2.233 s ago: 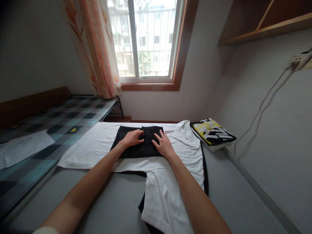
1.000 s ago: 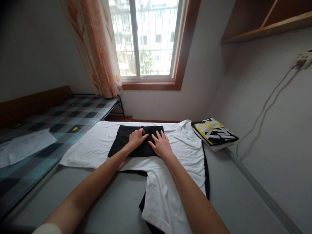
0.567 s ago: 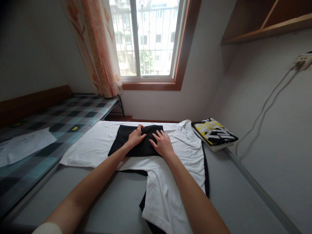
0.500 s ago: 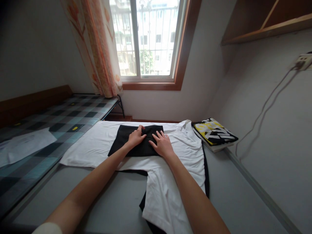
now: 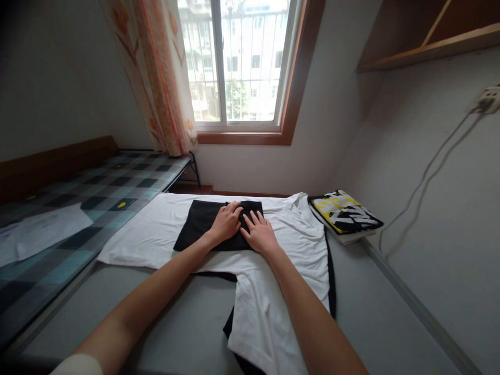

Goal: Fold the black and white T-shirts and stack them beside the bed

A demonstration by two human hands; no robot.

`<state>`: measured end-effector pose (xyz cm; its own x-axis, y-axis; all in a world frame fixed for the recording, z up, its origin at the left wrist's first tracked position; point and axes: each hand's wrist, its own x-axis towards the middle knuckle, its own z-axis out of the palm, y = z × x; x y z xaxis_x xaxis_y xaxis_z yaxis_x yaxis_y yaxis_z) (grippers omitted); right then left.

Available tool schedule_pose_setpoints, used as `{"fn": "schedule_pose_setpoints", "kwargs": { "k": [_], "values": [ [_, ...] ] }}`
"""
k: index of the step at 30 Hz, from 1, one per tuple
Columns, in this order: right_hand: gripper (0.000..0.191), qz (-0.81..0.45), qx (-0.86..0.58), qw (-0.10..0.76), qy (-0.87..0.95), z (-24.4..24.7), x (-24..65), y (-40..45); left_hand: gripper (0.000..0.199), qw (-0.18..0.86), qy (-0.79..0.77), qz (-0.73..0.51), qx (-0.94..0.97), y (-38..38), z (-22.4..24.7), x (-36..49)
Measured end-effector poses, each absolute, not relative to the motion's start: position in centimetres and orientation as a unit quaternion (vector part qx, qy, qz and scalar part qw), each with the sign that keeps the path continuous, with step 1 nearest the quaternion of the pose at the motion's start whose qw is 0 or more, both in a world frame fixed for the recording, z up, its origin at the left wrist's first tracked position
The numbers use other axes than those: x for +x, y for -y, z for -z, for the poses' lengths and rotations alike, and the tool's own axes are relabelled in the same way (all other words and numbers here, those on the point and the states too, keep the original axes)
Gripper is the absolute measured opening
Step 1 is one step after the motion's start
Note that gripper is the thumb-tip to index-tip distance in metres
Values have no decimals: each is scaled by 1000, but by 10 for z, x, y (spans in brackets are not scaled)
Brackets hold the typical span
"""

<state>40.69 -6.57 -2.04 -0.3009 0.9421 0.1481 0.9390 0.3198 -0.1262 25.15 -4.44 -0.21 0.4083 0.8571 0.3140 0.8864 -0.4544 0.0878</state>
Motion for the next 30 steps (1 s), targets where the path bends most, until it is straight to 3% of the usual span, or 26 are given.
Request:
{"fn": "schedule_pose_setpoints", "kwargs": {
  "k": [9, 16, 22, 30],
  "values": [
    [51, -59, -611, 263, 744, 24, 421, 53, 54, 9, 528, 117, -841, 39, 21, 248],
    [63, -38, -599, 165, 783, 32, 423, 55, 55, 6, 519, 102, -849, 40, 18, 247],
    [68, -35, -619, 132, 773, 30, 417, 56, 59, 31, 564, 153, -811, 42, 16, 251],
    [66, -25, -630, 122, 766, 32, 415, 56, 63, -79, 570, 194, -794, 35, 19, 254]
  ]
}}
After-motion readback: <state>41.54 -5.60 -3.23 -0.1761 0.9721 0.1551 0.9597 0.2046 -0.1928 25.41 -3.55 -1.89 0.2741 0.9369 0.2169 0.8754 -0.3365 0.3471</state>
